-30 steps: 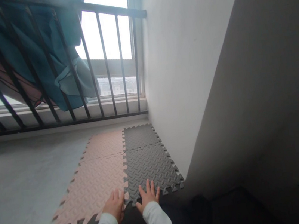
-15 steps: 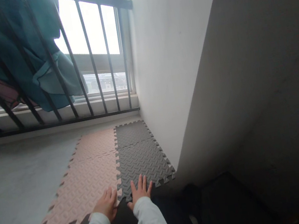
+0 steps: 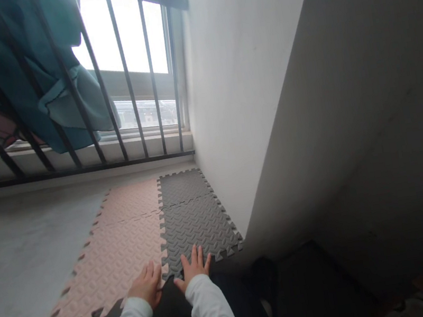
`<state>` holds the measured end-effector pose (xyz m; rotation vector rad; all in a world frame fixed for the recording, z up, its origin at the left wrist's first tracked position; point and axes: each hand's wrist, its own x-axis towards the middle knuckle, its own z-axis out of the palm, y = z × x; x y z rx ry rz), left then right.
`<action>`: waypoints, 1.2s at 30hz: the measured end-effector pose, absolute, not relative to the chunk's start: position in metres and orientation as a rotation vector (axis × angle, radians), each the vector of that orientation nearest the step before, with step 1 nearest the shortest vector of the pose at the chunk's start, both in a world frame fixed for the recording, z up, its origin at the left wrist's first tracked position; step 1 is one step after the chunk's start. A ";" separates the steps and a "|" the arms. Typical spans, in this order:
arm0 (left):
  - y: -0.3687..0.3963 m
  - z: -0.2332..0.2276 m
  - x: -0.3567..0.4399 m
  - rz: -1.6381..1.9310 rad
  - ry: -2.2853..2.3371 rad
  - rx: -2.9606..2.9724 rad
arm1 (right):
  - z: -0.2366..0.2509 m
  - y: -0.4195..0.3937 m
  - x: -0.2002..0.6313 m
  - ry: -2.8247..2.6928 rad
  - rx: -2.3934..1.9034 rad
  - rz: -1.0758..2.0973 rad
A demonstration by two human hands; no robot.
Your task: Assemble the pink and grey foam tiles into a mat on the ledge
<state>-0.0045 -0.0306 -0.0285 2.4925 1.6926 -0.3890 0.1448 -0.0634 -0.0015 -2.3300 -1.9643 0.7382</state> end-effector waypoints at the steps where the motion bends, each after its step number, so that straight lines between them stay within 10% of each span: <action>1: -0.029 -0.031 -0.006 -0.382 1.684 2.493 | -0.001 -0.064 0.145 -1.961 -2.325 0.738; 36: -0.036 -0.024 -0.006 -0.369 1.682 2.452 | -0.005 -0.060 0.145 -1.849 -2.433 0.665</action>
